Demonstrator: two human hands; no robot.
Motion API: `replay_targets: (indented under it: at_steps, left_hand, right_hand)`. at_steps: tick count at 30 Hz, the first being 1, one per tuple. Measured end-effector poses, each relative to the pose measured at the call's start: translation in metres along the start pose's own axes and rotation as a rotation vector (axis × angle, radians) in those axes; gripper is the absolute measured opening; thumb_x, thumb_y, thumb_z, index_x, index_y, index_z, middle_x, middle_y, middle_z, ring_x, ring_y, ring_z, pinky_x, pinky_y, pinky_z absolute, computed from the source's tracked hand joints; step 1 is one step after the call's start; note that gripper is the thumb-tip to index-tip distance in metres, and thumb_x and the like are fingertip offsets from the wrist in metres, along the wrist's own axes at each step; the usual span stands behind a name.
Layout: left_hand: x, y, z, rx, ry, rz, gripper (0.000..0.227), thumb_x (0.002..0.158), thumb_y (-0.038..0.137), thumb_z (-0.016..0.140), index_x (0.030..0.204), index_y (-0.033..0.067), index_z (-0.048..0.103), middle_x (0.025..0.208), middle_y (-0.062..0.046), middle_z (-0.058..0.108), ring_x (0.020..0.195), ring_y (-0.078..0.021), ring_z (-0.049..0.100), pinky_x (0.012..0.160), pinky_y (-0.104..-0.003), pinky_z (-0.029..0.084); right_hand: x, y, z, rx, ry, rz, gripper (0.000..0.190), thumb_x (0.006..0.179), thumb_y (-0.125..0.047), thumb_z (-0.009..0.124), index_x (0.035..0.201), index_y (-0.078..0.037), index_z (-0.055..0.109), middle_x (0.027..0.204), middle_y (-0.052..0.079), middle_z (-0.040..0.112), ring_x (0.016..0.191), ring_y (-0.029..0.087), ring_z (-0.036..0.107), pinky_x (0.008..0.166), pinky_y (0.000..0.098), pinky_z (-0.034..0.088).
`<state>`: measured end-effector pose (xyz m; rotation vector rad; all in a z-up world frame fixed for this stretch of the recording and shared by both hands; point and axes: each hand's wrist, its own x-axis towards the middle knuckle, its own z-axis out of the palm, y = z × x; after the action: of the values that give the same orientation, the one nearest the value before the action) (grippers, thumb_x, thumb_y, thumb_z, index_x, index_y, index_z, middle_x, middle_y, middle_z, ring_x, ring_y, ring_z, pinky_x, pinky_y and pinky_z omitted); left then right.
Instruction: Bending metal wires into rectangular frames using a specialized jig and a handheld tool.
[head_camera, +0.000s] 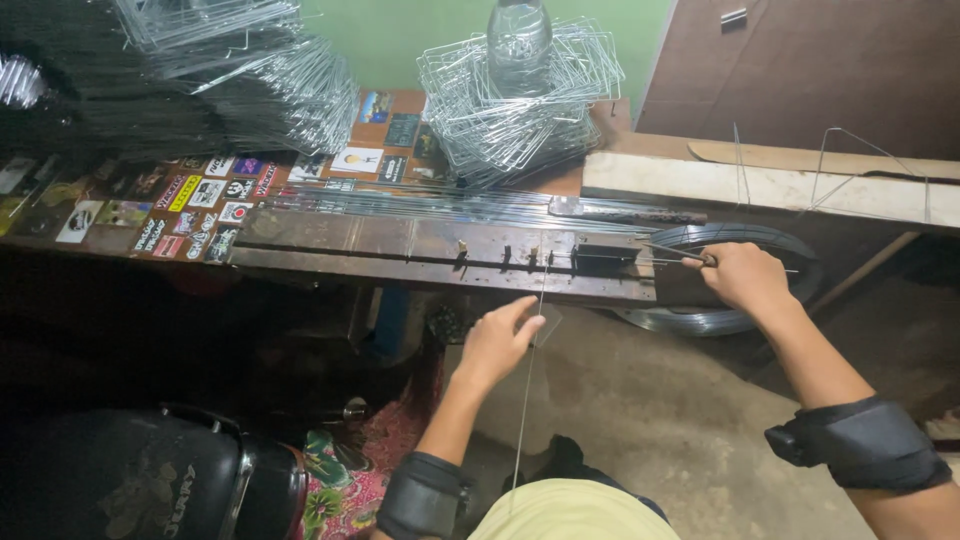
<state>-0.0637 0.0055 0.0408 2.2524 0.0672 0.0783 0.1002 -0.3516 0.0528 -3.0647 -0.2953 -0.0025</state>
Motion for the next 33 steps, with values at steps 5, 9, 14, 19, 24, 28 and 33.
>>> replay_targets:
  at_steps: [5,9,14,19,24,28,33]
  left_hand:
    - [0.017,-0.028,-0.005,0.057,0.200,0.213,0.032,0.095,0.030,0.069,0.121,0.0125,0.071,0.116,-0.011,0.073,0.111,-0.0311,0.067,0.096,-0.042,0.053]
    - [0.024,-0.025,-0.016,0.252,0.301,0.417,0.032,0.088,0.023,0.077,0.118,0.0149,0.072,0.141,-0.008,0.056,0.141,-0.0345,0.045,0.113,-0.051,0.039]
    - [0.039,-0.025,-0.003,0.411,0.250,0.497,0.032,0.086,0.024,0.078,0.117,0.0207,0.073,0.160,-0.013,0.035,0.152,-0.0448,0.023,0.118,-0.068,0.023]
    - [0.056,-0.015,0.004,0.511,0.240,0.487,0.045,0.088,0.033,0.076,0.131,0.0221,0.067,0.165,-0.017,0.023,0.154,-0.0472,0.012,0.115,-0.078,0.011]
    - [0.065,-0.007,0.009,0.631,0.135,0.418,0.047,0.094,0.041,0.066,0.139,0.0274,0.061,0.167,-0.013,0.016,0.153,-0.0464,0.008,0.111,-0.081,0.008]
    - [0.073,-0.023,0.014,0.525,0.086,0.433,0.050,0.096,0.040,0.062,0.143,0.0259,0.058,0.169,-0.015,0.016,0.153,-0.0487,0.011,0.112,-0.077,0.011]
    - [0.069,-0.034,0.021,0.606,0.115,0.487,0.053,0.101,0.040,0.057,0.151,0.0240,0.050,0.164,-0.012,0.033,0.151,-0.0456,0.025,0.115,-0.074,0.016]
  right_hand:
    - [0.012,0.003,-0.001,0.016,-0.111,0.024,0.027,0.094,-0.039,0.063,0.105,-0.023,0.081,0.103,0.015,0.078,0.099,0.039,0.073,0.084,0.0513,0.059]
    - [0.018,0.007,-0.002,0.084,-0.145,-0.015,0.030,0.090,-0.034,0.062,0.114,-0.034,0.081,0.108,0.013,0.077,0.101,0.039,0.072,0.088,0.0520,0.058]
    - [0.023,0.014,0.001,0.058,-0.159,-0.047,0.027,0.091,-0.041,0.065,0.109,-0.029,0.081,0.107,0.013,0.078,0.102,0.039,0.072,0.088,0.0506,0.059]
    - [0.024,0.004,-0.020,0.068,-0.185,-0.060,0.036,0.088,-0.051,0.070,0.106,-0.022,0.081,0.103,0.014,0.078,0.100,0.039,0.072,0.085,0.0500,0.059]
    - [0.037,0.016,-0.011,0.044,-0.218,-0.162,0.033,0.088,-0.047,0.067,0.106,-0.023,0.082,0.100,0.013,0.078,0.096,0.037,0.073,0.081,0.0486,0.059]
    - [0.037,0.012,-0.022,0.021,-0.246,-0.195,0.038,0.090,-0.051,0.067,0.099,-0.016,0.081,0.095,0.014,0.078,0.094,0.037,0.073,0.080,0.0483,0.059]
    - [0.052,0.039,-0.002,0.157,-0.026,-0.491,0.035,0.078,-0.041,0.067,0.097,-0.014,0.079,0.093,0.013,0.077,0.087,0.039,0.071,0.070,0.0512,0.057]
